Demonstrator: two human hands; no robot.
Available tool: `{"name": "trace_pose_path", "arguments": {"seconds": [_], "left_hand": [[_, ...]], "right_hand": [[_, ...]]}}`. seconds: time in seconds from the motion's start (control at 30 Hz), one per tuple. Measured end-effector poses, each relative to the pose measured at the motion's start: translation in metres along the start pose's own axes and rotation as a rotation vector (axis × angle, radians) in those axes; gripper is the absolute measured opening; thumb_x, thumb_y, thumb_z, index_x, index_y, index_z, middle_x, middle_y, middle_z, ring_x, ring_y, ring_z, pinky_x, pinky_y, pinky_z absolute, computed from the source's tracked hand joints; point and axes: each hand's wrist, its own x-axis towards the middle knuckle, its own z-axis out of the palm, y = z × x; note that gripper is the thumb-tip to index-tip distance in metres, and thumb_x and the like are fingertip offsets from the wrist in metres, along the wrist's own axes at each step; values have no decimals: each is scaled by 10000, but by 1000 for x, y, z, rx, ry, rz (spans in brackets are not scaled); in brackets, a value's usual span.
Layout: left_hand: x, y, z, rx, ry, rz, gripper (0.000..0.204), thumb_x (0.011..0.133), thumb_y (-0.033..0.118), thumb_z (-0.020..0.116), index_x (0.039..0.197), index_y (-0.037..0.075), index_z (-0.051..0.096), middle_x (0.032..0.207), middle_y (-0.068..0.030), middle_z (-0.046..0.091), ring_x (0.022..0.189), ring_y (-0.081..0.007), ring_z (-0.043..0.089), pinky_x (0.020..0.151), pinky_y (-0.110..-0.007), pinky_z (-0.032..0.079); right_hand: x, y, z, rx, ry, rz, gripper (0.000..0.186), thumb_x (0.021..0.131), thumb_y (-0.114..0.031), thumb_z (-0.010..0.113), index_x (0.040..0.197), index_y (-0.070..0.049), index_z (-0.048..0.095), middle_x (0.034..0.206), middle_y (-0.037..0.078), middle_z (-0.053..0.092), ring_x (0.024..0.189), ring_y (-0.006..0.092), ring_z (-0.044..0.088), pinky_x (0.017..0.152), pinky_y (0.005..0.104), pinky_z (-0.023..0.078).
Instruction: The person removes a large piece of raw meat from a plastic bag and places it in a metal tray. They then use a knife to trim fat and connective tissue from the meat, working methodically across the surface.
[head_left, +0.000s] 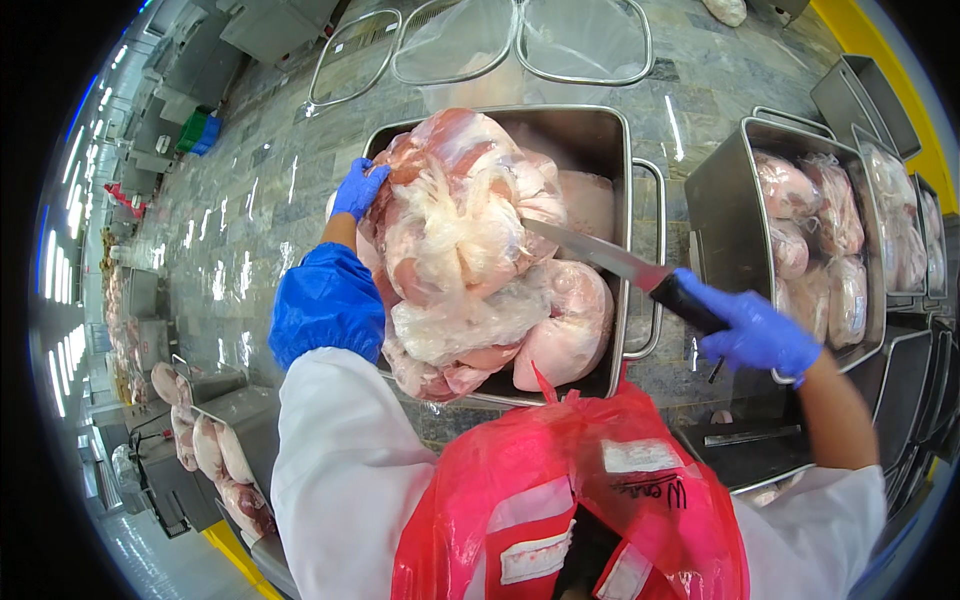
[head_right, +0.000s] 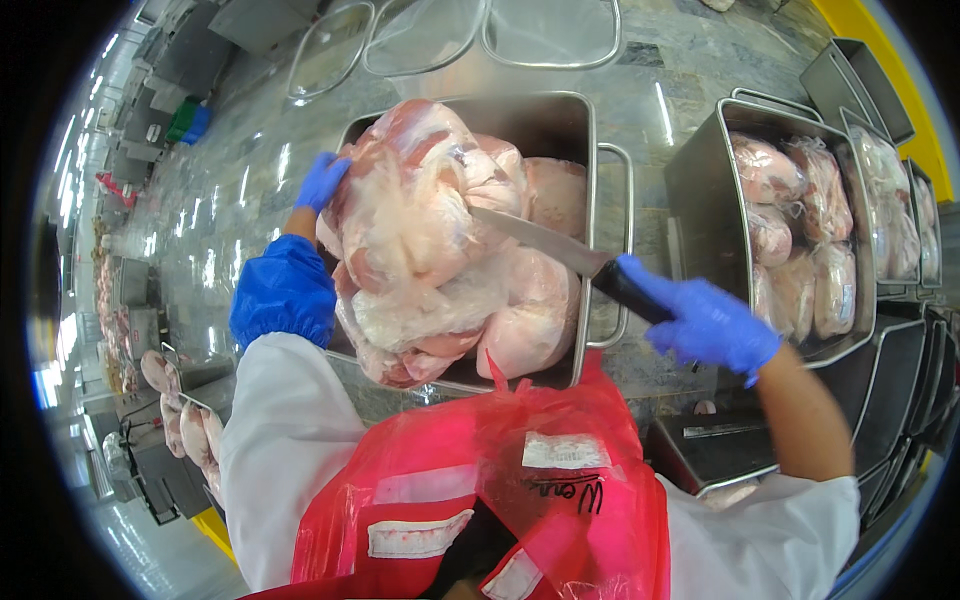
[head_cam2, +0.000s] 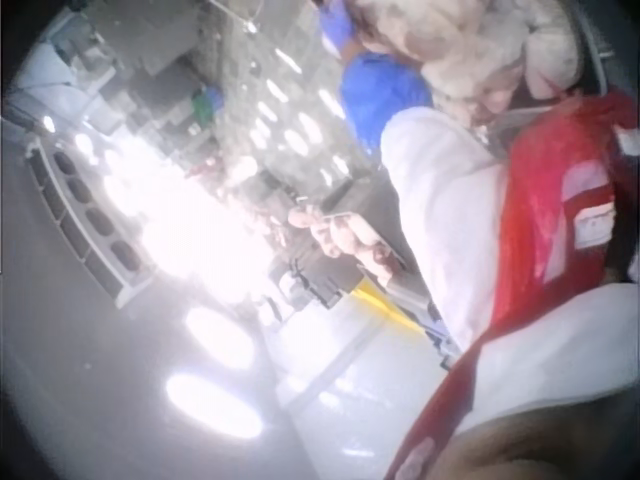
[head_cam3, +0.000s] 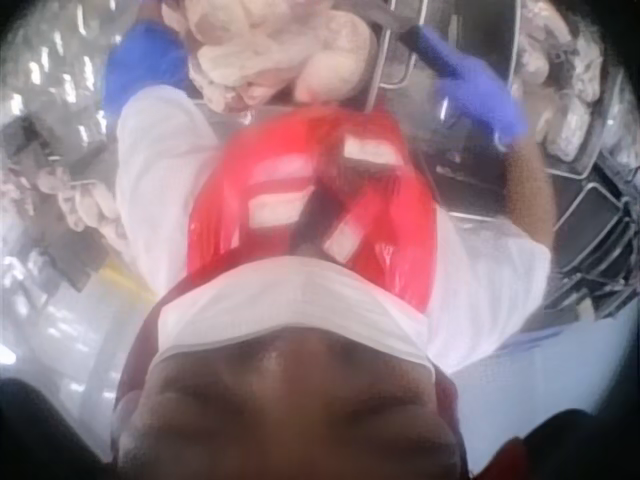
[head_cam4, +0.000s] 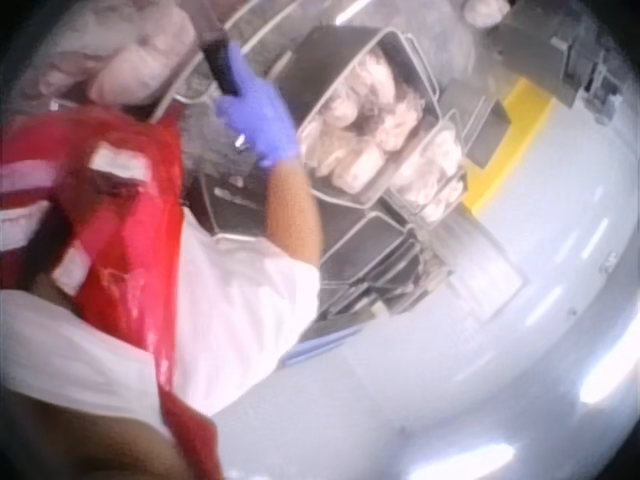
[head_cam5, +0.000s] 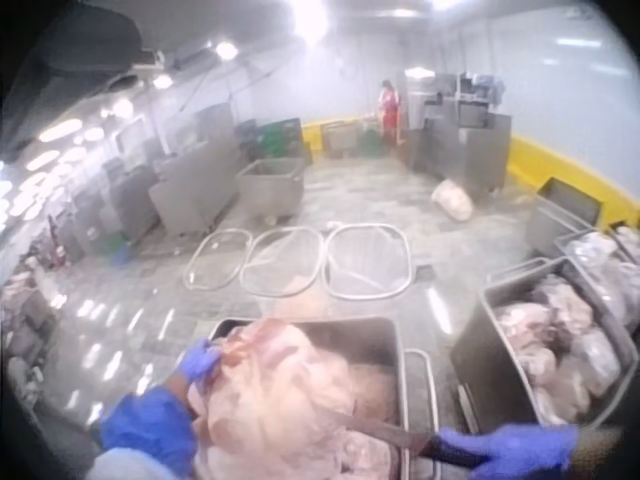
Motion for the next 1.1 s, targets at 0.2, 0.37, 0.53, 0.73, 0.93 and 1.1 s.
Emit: {"name": "trace_pose_path", "arguments": {"seconds": [0.2, 0.37, 0.53, 0.73, 0.93, 1.1], "left_hand": [[-15, 23, 0, 18, 95, 38, 629, 745, 538, 584, 1134, 53, 487, 1066, -229, 580, 999, -377, 555, 847, -393, 432], [-18, 10, -6, 60, 133, 66, 626, 742, 553, 580, 1132, 73, 484, 1057, -241, 580, 990, -380, 563, 824, -407, 437], [-15, 6, 3, 60, 149, 55, 595, 757, 546, 570, 1119, 82, 483, 1029, -259, 582, 974, -398, 563, 811, -418, 437], [-26, -12, 9, 12, 141, 2, 561, 788, 526, 558, 1107, 73, 470, 969, -271, 587, 928, -399, 573, 795, -417, 438], [-24, 3, 7, 10, 81, -38, 576, 778, 542, 549, 1096, 69, 465, 957, -278, 589, 928, -404, 573, 794, -419, 433], [-23, 6, 4, 58, 89, -37, 563, 778, 539, 544, 1093, 80, 466, 928, -284, 594, 921, -423, 570, 801, -429, 430]], "right_hand": [[33, -21, -30, 62, -115, 12, 723, 798, -111, 565, 1414, -183, 194, 611, 51, 530, 499, 113, 519, 467, 258, 439], [49, 35, 47, -63, 153, -257, 761, 781, -100, 556, 1413, -164, 135, 817, 279, 582, 705, 411, 598, 666, 424, 471], [99, 81, 161, 50, 376, -346, 792, 811, -50, 518, 1419, -133, 17, 947, 314, 548, 802, 460, 558, 688, 483, 434], [76, 51, 94, -36, 238, -315, 781, 813, -72, 515, 1415, -135, 20, 1007, 321, 528, 841, 469, 546, 721, 484, 442], [26, -14, -46, -161, -48, -42, 703, 767, -78, 528, 1395, -170, 225, 668, 184, 591, 530, 285, 588, 480, 363, 464], [42, -59, -89, 194, -329, 137, 597, 807, -84, 518, 1363, -186, 328, 556, 43, 542, 438, 96, 529, 372, 226, 413]]}}
